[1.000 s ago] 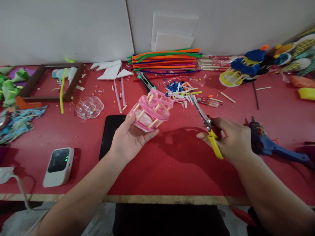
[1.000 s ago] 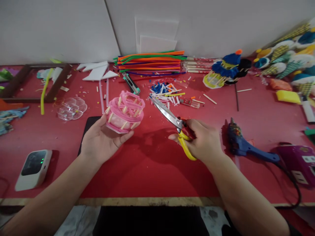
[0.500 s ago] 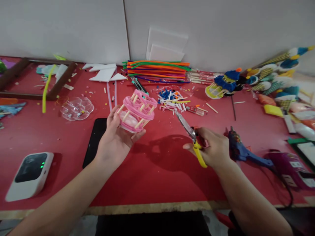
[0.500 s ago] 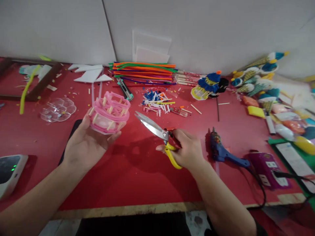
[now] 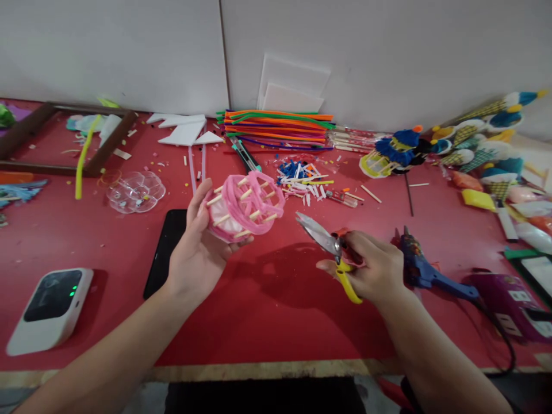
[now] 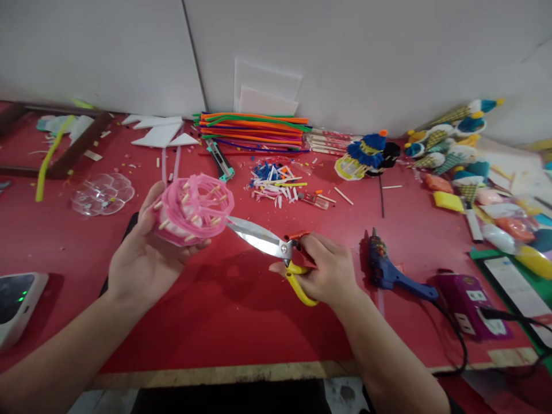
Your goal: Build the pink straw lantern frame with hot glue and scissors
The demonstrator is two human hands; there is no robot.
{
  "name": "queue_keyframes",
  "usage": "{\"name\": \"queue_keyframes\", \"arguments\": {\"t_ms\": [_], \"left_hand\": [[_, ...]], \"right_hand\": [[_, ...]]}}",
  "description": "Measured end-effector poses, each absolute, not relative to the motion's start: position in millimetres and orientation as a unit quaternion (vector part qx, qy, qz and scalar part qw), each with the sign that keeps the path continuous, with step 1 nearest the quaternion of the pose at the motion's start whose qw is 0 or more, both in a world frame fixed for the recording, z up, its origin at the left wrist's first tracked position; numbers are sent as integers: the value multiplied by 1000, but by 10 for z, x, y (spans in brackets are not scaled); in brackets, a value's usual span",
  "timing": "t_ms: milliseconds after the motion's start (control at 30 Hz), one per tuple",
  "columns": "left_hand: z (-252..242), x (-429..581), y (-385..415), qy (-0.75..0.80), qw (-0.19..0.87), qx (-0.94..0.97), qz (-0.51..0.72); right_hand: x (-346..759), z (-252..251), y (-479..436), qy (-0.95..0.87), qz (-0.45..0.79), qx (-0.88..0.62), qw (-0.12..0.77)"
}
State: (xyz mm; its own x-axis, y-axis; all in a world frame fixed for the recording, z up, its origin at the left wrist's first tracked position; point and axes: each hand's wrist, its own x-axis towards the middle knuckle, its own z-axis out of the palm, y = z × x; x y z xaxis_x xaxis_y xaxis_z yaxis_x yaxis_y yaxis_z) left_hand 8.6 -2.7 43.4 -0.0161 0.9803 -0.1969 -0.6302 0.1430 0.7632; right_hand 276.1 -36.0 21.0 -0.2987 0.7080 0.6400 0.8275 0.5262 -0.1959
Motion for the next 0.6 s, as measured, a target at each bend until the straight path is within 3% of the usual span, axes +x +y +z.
{"name": "queue_keyframes", "arguments": {"t_ms": [267,600], "left_hand": [[502,94,-21,390,662,160,620],[449,103,-62,400,637,260,605]], "right_hand": [[2765,231,-351,-799,-80,-483,350],[2741,247,-397,-796,-94,-484,352]]}}
